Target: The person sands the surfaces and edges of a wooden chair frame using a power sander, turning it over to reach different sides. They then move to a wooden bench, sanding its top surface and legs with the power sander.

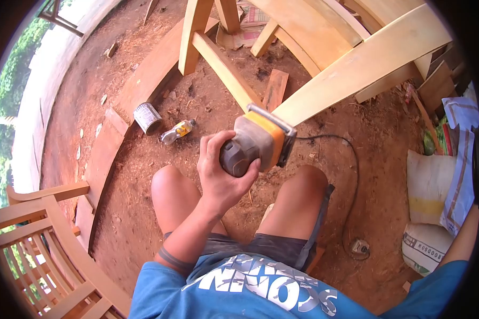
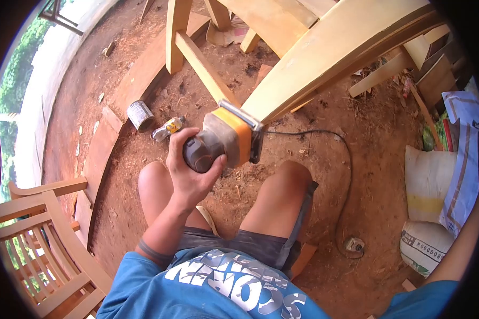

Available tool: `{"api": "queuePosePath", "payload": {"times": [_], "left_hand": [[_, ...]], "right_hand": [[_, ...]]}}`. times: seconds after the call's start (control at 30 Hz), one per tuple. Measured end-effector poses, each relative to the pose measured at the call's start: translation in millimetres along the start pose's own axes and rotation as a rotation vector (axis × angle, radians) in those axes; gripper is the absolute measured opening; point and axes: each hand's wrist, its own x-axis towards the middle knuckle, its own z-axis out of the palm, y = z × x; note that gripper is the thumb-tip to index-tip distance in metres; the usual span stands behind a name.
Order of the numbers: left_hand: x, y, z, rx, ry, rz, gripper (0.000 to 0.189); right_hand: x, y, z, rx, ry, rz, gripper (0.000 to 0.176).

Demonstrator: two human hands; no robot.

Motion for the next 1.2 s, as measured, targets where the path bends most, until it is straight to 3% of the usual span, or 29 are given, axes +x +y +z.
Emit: {"api": "queuePosePath", "payload": {"times": [0.13,0.23,0.37,0.57,0.67,0.93,1.2], "left_hand": [[38.4,31.4,-1.4,-0.033,0.019,0.026,0.062],[35.9,22.0,-4.0,-0.085,0.051,-0.24,0.06],[-8.1,-57.8,-2.0,-0.215,0.088,-0.512,0.06],[-63.6,-131.3,-1.4,-0.446,0.165,-1.106,0.057],[-73.6,-127.6,3.3,-0.397,0.163,-0.977,0.056],[-18.3,-13.5,1.2,-0.006,0.008,-0.171,0.062],[72.8,84.1,-2.4,0.021,-0.015,0.289,0.06]], "right_hand": [[-1.8,-3.2,6.8,0.001,-0.009,0.011,0.041],[-1.3,-3.9,12.8,0.021,-0.015,0.016,0.041],[-1.7,5.4,6.0,0.009,-0.014,0.023,0.041],[-1.3,10.0,9.2,-0.001,0.01,0.033,0.04],[-3.0,12.5,3.8,-0.021,0.019,0.033,0.04],[-10.3,4.7,-6.8,-0.086,0.013,0.038,0.04],[-6.5,-2.3,-12.3,-0.152,0.019,0.039,0.039]]}}
